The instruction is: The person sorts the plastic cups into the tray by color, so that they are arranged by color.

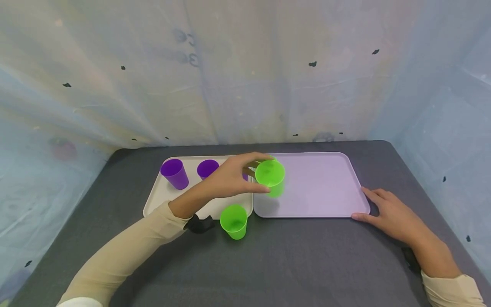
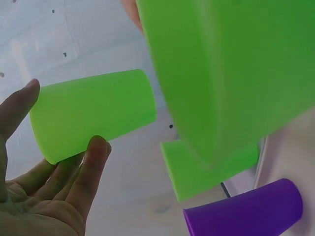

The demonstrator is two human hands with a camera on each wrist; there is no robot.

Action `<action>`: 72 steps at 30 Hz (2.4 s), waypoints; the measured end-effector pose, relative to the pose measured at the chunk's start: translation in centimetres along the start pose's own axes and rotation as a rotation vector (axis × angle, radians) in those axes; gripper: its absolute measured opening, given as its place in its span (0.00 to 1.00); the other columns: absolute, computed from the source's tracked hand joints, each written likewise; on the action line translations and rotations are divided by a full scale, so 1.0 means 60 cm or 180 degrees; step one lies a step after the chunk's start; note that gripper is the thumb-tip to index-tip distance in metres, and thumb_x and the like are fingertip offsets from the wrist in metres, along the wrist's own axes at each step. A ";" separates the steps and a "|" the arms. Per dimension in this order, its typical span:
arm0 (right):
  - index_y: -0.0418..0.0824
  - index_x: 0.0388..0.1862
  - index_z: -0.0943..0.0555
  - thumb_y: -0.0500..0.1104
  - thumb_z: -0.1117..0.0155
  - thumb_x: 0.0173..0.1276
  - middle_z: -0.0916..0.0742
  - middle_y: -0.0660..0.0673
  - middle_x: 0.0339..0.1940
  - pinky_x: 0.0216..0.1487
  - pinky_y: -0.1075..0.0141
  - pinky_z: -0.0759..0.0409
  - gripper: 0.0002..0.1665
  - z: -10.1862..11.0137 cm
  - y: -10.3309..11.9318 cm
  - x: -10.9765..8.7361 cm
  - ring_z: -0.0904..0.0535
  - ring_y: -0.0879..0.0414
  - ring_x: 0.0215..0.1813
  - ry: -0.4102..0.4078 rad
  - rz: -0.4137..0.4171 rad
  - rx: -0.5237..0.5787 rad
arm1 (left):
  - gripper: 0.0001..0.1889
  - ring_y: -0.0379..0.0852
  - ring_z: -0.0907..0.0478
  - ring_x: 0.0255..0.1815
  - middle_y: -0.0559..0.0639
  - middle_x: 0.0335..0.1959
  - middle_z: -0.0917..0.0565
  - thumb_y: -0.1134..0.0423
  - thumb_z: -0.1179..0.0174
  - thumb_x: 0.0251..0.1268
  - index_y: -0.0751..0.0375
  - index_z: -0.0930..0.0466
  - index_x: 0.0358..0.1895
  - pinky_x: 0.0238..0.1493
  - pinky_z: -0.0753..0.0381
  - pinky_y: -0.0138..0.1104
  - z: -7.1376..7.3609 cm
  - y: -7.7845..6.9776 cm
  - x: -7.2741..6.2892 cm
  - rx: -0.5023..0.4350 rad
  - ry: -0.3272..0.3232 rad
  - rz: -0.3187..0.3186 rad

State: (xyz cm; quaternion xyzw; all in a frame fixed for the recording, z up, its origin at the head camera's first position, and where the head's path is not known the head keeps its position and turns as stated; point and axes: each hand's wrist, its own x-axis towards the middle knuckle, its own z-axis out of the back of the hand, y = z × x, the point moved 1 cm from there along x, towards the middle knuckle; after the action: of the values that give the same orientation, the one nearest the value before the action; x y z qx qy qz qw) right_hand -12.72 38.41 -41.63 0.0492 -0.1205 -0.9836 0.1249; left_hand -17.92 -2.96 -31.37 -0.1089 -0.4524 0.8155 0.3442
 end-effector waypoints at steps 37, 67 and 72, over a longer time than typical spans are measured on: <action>0.30 0.76 0.39 0.64 0.31 0.62 0.26 0.26 0.63 0.53 0.35 0.29 0.57 -0.003 0.000 -0.006 0.30 0.30 0.61 -0.0042 0.0031 0.0035 | 0.38 0.40 0.21 0.52 0.49 0.57 0.22 0.50 0.22 0.49 0.57 0.24 0.65 0.49 0.22 0.23 -0.021 0.024 0.157 0.0739 0.0256 0.0000; 0.29 0.75 0.38 0.65 0.31 0.62 0.26 0.26 0.63 0.53 0.34 0.29 0.57 -0.004 0.008 0.000 0.30 0.30 0.61 -0.0024 0.0014 0.0030 | 0.41 0.44 0.27 0.68 0.44 0.63 0.21 0.41 0.26 0.52 0.42 0.31 0.71 0.67 0.27 0.41 -0.016 0.055 0.163 0.1024 0.0146 0.0350; 0.29 0.75 0.38 0.64 0.30 0.61 0.26 0.26 0.62 0.53 0.34 0.29 0.57 -0.002 0.006 0.006 0.30 0.30 0.61 -0.0064 0.0042 0.0019 | 0.31 0.44 0.27 0.67 0.44 0.61 0.20 0.43 0.31 0.61 0.45 0.26 0.66 0.70 0.29 0.44 0.029 0.053 0.085 0.0751 -0.0273 0.0254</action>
State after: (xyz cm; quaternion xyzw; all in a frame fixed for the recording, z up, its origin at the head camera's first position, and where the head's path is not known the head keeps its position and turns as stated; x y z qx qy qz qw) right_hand -12.95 37.95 -41.69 0.0388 -0.1250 -0.9828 0.1300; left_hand -24.00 -1.89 -32.26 -0.0506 -0.3629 0.8800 0.3022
